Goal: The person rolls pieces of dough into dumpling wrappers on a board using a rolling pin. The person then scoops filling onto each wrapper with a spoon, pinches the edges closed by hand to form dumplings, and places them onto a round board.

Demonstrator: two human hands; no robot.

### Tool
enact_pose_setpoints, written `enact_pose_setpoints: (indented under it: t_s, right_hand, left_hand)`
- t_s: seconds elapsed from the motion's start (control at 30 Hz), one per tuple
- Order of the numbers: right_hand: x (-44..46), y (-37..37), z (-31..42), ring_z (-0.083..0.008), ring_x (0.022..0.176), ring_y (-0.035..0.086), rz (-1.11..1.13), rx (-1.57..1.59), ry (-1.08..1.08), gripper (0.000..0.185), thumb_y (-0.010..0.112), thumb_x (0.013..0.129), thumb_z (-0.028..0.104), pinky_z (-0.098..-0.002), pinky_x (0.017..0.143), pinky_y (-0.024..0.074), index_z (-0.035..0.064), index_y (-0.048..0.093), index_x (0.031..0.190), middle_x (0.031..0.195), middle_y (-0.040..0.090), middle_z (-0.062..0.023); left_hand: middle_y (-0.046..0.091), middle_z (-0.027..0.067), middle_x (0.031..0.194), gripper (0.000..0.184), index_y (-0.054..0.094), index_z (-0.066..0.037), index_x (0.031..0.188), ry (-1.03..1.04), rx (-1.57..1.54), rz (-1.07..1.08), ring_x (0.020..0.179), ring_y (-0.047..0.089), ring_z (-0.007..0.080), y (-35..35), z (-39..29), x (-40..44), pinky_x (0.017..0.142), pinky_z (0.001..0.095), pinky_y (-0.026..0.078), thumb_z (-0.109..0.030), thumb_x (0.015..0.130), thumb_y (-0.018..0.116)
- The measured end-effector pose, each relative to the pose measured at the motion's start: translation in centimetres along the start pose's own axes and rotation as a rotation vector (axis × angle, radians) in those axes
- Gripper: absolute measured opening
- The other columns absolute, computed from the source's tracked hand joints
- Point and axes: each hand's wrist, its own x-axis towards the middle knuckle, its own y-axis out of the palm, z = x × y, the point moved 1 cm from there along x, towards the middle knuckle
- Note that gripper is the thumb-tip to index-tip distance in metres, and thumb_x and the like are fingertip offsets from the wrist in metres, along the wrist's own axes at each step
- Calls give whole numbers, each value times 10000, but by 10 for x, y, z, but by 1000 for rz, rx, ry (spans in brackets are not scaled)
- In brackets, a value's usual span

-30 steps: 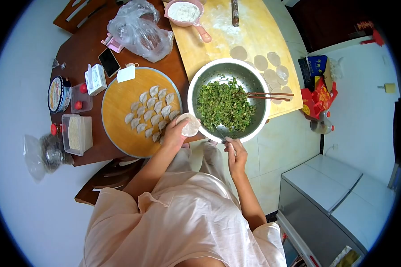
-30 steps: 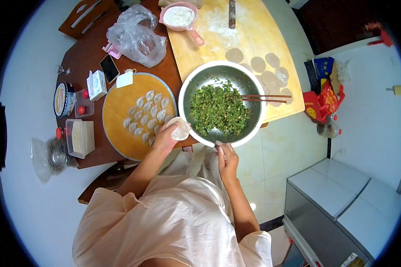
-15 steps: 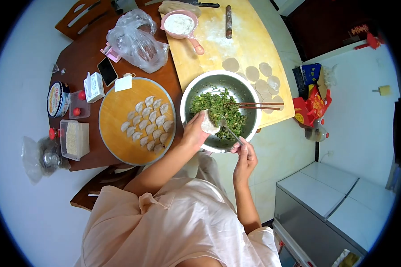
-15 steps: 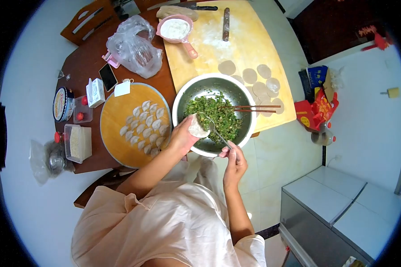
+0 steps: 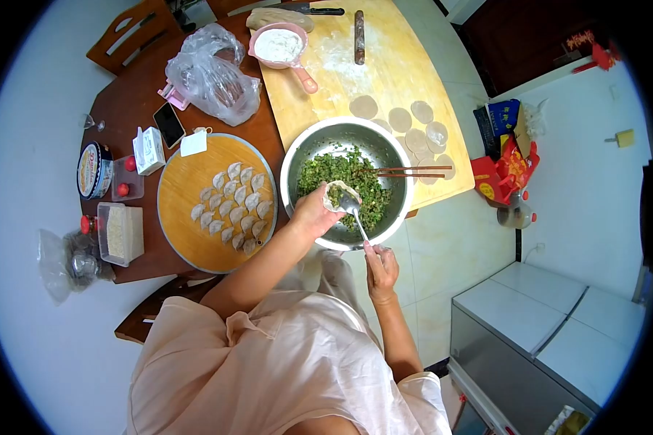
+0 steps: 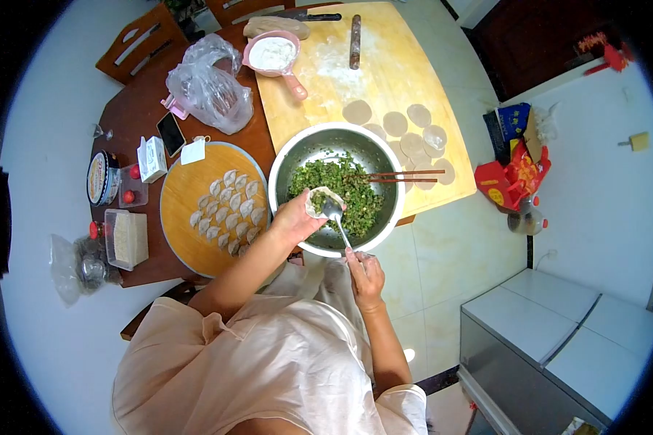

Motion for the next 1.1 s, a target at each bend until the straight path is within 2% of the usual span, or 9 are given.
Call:
enact_pose_setpoints:
  t_s: [0.2, 0.4, 0.53, 0.63, 0.67, 0.77, 0.9, 0.93, 1.1]
  right_hand:
    - [10, -15, -4, -251, 691, 601, -62, 95, 80, 346, 647, 720, -127, -318, 575, 487, 3, 685, 1039, 798, 617, -139]
    - [34, -5, -5, -262, 704, 609, -73, 113, 10, 350, 655, 731, -103, -326, 585, 497, 21, 686, 1057, 829, 614, -142]
    - [25, -1, -12, -269, 708, 613, 51, 23, -103, 355, 669, 709, -92, -326, 588, 503, 26, 692, 1043, 837, 614, -144]
    - [18, -8, -13, -277, 710, 612, -34, 38, -29, 362, 666, 709, -92, -325, 594, 504, 28, 690, 1050, 828, 612, -147]
    - [15, -11, -12, -283, 725, 604, -40, 1, 23, 377, 661, 705, -102, -334, 617, 497, 27, 683, 1059, 821, 613, -133]
    - [7, -6, -20, -280, 735, 589, 89, -21, 40, 359, 663, 713, -86, -348, 658, 480, 27, 680, 1054, 811, 613, -115]
    - [-4, 7, -31, -276, 850, 557, 312, -188, -7, 311, 679, 744, 18, -400, 785, 431, 39, 671, 1054, 942, 607, -104]
    - [-2, 7, -29, -279, 944, 557, 368, -180, 28, 317, 687, 755, 51, -432, 855, 419, 47, 659, 1071, 1032, 606, -106]
    - [42, -16, 6, -293, 1038, 581, 189, -36, -72, 354, 724, 750, 93, -472, 942, 414, 62, 635, 1091, 1142, 614, -115]
  left_hand:
    - [488, 181, 1305, 407, 412, 11, 1296, 43, -56, 9, 1211, 485, 323, -4, -14, 7, 1044, 525, 377, -280, 1031, 308]
    - [504, 175, 1287, 406, 424, 8, 1287, -25, 59, 9, 1210, 489, 310, 12, -15, -6, 1038, 526, 381, -291, 1026, 336]
    - [516, 177, 1268, 389, 436, 8, 1271, 0, 40, -33, 1189, 504, 308, 12, -17, -4, 1035, 513, 388, -276, 1028, 329]
    - [519, 178, 1259, 380, 445, 7, 1260, 44, 7, -40, 1171, 515, 312, 1, -26, 2, 1033, 510, 392, -268, 1027, 327]
    - [523, 177, 1248, 354, 450, 13, 1247, 52, 9, 14, 1158, 524, 315, -11, -31, 8, 1027, 505, 404, -242, 1021, 356]
    - [524, 149, 1279, 364, 447, -9, 1281, 159, 129, -118, 1198, 505, 288, 2, -44, -10, 1044, 455, 403, -244, 1018, 354]
    - [513, 152, 1285, 335, 433, 12, 1276, 194, 211, 21, 1199, 510, 272, 2, -47, -24, 1032, 436, 423, -187, 1011, 382]
    - [519, 149, 1272, 323, 440, 9, 1266, 168, 225, 39, 1188, 519, 267, 6, -48, -31, 1019, 434, 436, -180, 1009, 394]
    - [531, 147, 1262, 317, 450, 10, 1267, -2, 280, 89, 1169, 541, 253, 24, -37, -68, 999, 425, 461, -169, 1009, 412]
